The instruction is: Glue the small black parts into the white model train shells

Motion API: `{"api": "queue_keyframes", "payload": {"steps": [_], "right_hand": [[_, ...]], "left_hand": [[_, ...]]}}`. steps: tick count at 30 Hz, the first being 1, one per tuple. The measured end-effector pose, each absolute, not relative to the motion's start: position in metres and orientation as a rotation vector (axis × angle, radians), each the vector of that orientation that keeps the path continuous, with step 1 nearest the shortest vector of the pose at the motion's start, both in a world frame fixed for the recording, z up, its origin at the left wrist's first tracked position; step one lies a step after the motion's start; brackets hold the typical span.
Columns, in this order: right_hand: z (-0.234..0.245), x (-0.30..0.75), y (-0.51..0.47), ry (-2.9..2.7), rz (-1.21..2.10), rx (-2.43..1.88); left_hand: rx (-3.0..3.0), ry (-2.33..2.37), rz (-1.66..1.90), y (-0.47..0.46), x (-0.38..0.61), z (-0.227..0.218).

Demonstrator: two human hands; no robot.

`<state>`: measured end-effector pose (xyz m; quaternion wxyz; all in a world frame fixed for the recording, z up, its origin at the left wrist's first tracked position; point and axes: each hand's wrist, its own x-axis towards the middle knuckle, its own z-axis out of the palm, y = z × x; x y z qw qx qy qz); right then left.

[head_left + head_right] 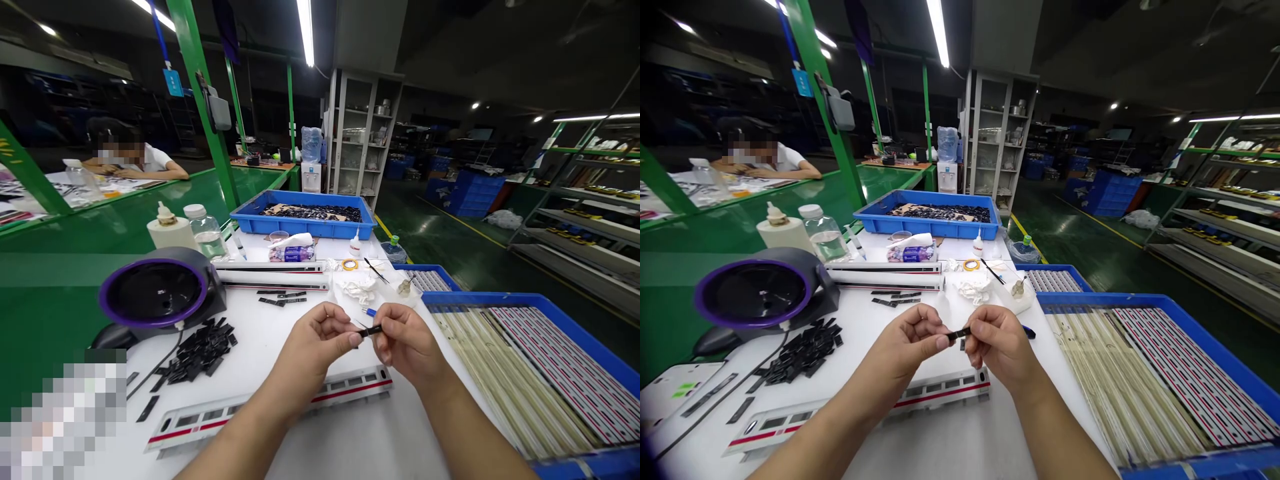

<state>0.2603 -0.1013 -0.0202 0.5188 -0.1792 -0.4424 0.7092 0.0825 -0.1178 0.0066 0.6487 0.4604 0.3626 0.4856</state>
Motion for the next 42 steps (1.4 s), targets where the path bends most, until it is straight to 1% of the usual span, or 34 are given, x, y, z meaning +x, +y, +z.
{"api": "queue_keyframes", "payload": {"steps": [5, 12, 19, 21, 23, 24, 27, 29, 30, 31, 32, 33, 34, 37, 38, 39, 42], "right_hand": [[-0.025, 0.258, -0.103, -1.012, 1.781, -0.311], [-0.031, 0.253, -0.100, -0.948, 1.901, -0.195], [-0.036, 0.249, -0.097, -1.024, 2.019, -0.143], [-0.036, 0.245, -0.098, -1.037, 1.984, -0.159], [-0.035, 0.241, -0.101, -1.045, 1.798, -0.285], [-0.035, 0.239, -0.103, -1.073, 1.630, -0.400], [-0.034, 0.230, -0.112, -1.322, 0.887, -0.748], [-0.035, 0.225, -0.117, -1.533, 0.413, -0.821], [-0.036, 0.224, -0.118, -1.599, 0.251, -0.817], [-0.036, 0.223, -0.119, -1.626, 0.160, -0.813], [-0.037, 0.223, -0.118, -1.612, 0.147, -0.828], [-0.037, 0.225, -0.116, -1.569, 0.221, -0.853], [-0.038, 0.226, -0.114, -1.510, 0.379, -0.870], [-0.037, 0.235, -0.100, -1.246, 1.001, -0.793], [-0.037, 0.239, -0.094, -1.154, 1.115, -0.758], [-0.036, 0.243, -0.088, -1.071, 1.154, -0.749], [-0.037, 0.254, -0.072, -0.925, 1.077, -0.860]], "left_hand": [[1.000, 0.677, 1.053, -0.117, 0.083, 0.000], [1.009, 0.595, 1.031, -0.121, 0.087, 0.004], [1.017, 0.574, 1.010, -0.126, 0.090, 0.006], [1.023, 0.625, 1.047, -0.126, 0.092, 0.008], [1.022, 0.761, 1.152, -0.125, 0.094, 0.009], [1.016, 0.850, 1.216, -0.125, 0.094, 0.010], [0.992, 1.082, 1.359, -0.123, 0.095, 0.009], [0.992, 1.141, 1.379, -0.123, 0.096, 0.007], [0.993, 1.148, 1.376, -0.123, 0.096, 0.006], [0.991, 1.144, 1.364, -0.124, 0.097, 0.005], [0.986, 1.122, 1.338, -0.124, 0.098, 0.005], [0.980, 1.080, 1.294, -0.125, 0.100, 0.004], [0.975, 1.026, 1.240, -0.125, 0.101, 0.003], [1.033, 0.942, 1.136, -0.127, 0.103, 0.004], [1.100, 0.982, 1.147, -0.127, 0.101, 0.006], [1.202, 1.061, 1.173, -0.127, 0.098, 0.009], [1.678, 1.385, 1.181, -0.126, 0.075, 0.023]]}}
